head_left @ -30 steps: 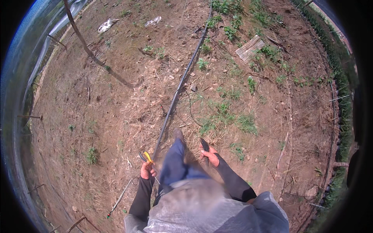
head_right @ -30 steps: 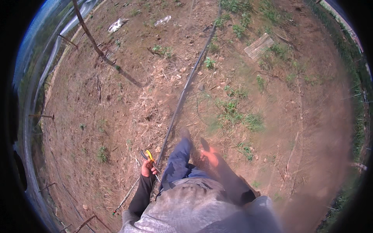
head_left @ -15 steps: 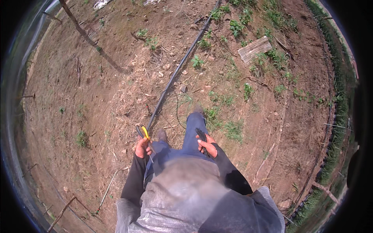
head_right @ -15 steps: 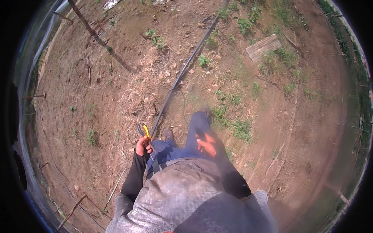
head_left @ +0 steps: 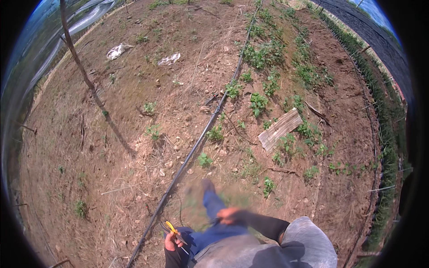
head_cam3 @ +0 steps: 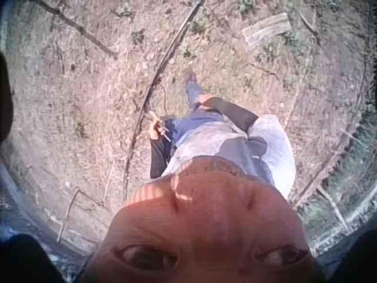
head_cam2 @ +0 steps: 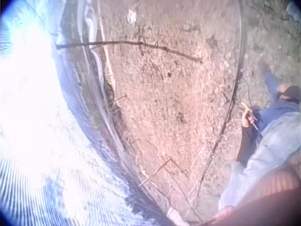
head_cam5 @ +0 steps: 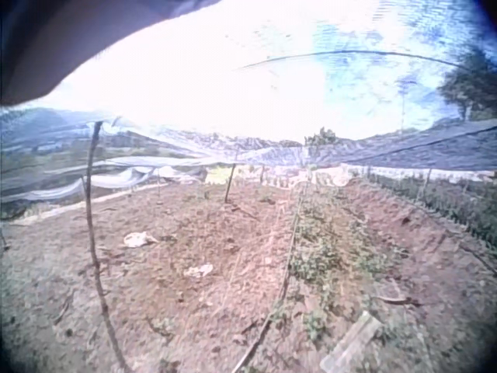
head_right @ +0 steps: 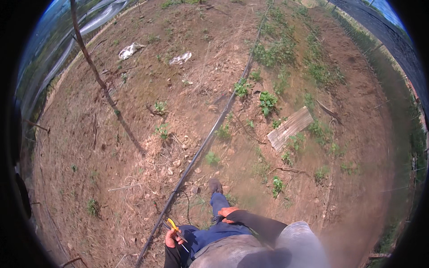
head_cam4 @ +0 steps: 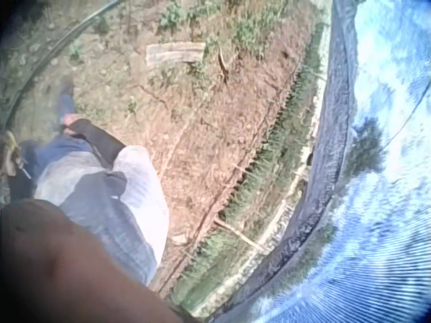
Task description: The person kneels on the ground and uses pliers to cut and connect black irrigation pipes and drip emitters. They repeatedly position the pipes, cut sections, and attach emitters to the main line in an outdoor field.
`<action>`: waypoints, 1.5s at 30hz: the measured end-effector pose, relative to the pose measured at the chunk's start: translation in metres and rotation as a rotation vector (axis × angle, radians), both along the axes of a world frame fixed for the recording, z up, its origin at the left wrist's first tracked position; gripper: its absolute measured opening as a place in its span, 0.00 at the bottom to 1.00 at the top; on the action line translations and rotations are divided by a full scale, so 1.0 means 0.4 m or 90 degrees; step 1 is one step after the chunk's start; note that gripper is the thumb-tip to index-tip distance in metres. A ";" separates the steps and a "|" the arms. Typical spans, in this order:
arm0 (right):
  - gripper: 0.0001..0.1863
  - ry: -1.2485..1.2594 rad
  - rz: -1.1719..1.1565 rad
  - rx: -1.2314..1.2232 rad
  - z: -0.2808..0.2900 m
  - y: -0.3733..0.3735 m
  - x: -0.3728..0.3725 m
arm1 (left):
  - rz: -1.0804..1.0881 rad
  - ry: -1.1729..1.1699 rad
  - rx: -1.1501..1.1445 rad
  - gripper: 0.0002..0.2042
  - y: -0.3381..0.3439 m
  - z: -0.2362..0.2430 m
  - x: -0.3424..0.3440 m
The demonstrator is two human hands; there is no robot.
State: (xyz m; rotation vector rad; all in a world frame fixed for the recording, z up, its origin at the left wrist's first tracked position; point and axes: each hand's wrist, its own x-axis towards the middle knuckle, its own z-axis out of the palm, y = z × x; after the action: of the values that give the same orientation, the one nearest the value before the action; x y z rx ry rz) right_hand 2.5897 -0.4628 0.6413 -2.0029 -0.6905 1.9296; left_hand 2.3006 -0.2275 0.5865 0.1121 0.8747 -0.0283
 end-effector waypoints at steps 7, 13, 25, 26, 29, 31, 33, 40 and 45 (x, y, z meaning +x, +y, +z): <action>0.16 -0.199 0.108 0.326 -0.224 -0.096 0.080 | 0.027 0.004 0.027 0.14 -0.088 0.010 0.147; 0.19 -0.136 0.225 0.120 -0.097 0.005 0.182 | 0.024 0.014 0.055 0.13 -0.080 -0.094 0.155; 0.17 -0.013 -0.038 0.076 -0.317 0.018 0.316 | -0.030 0.167 0.222 0.14 -0.049 -0.341 0.203; 0.17 -0.040 -0.077 0.035 -0.357 0.082 0.382 | -0.034 0.195 0.226 0.14 -0.048 -0.388 0.222; 0.13 -0.172 -0.131 0.079 -0.714 0.091 0.555 | -0.050 0.209 0.263 0.13 -0.047 -0.580 0.281; 0.11 -0.214 -0.129 0.086 -0.939 0.071 0.650 | -0.095 0.183 0.264 0.13 -0.038 -0.732 0.314; 0.11 -0.234 -0.203 0.081 -1.144 0.028 0.706 | -0.100 0.184 0.373 0.15 -0.041 -0.876 0.376; 0.20 -0.516 -0.023 0.092 -1.579 -0.137 0.773 | -0.534 0.251 0.642 0.20 0.062 -1.223 0.572; 0.21 -0.579 0.046 -0.012 -1.725 -0.082 0.764 | -0.644 0.192 0.932 0.20 0.046 -1.491 0.648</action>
State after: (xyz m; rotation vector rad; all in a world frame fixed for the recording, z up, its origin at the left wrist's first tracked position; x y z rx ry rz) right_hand 2.8953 -0.4955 -0.0485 -2.8700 -0.9263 0.9537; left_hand 2.5598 -0.2090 -0.0099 1.9502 0.8979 -0.3538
